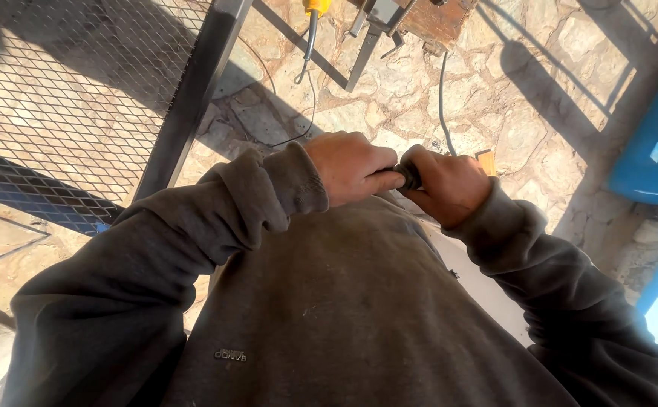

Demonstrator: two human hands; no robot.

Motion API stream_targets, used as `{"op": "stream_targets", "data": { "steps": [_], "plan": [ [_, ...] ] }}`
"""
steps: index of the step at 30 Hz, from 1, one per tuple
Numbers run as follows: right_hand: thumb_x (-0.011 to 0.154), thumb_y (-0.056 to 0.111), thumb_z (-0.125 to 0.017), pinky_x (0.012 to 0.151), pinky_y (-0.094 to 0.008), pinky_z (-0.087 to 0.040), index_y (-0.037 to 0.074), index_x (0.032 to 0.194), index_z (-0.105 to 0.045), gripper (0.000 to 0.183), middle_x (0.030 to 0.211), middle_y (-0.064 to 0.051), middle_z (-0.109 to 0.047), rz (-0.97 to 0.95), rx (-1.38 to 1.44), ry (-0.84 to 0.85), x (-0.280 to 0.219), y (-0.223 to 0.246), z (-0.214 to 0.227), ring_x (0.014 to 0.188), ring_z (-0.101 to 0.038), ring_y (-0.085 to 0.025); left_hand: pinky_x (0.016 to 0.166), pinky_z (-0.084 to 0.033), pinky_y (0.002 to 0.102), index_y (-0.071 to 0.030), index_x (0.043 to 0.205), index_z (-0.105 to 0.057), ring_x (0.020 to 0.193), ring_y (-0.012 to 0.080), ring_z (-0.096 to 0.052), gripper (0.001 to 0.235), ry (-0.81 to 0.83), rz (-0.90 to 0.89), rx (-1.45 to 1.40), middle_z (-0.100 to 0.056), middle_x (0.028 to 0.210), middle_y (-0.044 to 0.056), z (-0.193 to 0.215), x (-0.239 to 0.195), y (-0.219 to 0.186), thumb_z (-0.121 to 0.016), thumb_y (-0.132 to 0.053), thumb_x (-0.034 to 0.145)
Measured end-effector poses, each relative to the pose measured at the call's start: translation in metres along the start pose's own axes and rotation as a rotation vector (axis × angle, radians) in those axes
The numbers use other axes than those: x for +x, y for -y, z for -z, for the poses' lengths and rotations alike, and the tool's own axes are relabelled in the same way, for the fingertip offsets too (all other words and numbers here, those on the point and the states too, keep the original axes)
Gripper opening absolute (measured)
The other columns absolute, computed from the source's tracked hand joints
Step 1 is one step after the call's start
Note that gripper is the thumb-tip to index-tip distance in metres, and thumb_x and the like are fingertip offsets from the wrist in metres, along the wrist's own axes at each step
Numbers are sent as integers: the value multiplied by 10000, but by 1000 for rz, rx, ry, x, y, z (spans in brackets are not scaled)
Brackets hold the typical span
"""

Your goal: Fabricating and fitting a metal mesh into a larger metal frame using an angle grinder.

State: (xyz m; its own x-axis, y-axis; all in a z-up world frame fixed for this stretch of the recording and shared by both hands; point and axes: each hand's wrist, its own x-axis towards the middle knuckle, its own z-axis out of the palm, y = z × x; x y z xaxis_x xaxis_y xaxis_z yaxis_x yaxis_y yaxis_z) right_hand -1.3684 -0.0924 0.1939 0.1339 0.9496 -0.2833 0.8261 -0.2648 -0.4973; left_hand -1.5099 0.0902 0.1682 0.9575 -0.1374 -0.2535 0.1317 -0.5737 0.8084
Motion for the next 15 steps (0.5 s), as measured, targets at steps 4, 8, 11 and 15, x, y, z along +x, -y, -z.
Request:
{"op": "stream_targets", "data": {
  "steps": [4, 8, 11, 15],
  "plan": [
    [900, 314, -692, 565, -494, -490, 78, 1007, -543, 299, 791, -113, -655, 24, -62, 69, -1, 4, 5, 666, -654, -372, 667, -505, 532, -92, 1023, -677, 694, 371, -659, 421, -133, -53, 17, -689, 755, 161, -14, -8, 2, -539, -489, 997],
    [935, 322, -671, 568, -495, -480, 82, 1012, -534, 286, 786, -112, -650, 64, -188, 57, -8, 0, 15, 650, -652, -366, 684, -508, 526, -66, 1039, -649, 720, 373, -679, 428, -145, -120, -128, -696, 774, 166, -32, 6, 7, -528, -477, 1018],
    [932, 315, -666, 575, -482, -492, 85, 999, -538, 272, 770, -111, -638, 39, -201, 69, -9, -9, 22, 655, -656, -361, 683, -501, 531, -71, 1036, -657, 732, 388, -674, 424, -206, -177, -130, -694, 778, 172, -42, 29, 16, -539, -478, 1014],
    [1017, 343, -629, 658, -464, -523, 109, 1045, -564, 245, 815, -87, -650, -108, -329, 153, -2, -45, 13, 746, -686, -316, 709, -503, 503, -103, 957, -679, 758, 355, -680, 473, -140, -126, 61, -701, 797, 143, -36, 74, 31, -536, -551, 1006]
  ]
}}
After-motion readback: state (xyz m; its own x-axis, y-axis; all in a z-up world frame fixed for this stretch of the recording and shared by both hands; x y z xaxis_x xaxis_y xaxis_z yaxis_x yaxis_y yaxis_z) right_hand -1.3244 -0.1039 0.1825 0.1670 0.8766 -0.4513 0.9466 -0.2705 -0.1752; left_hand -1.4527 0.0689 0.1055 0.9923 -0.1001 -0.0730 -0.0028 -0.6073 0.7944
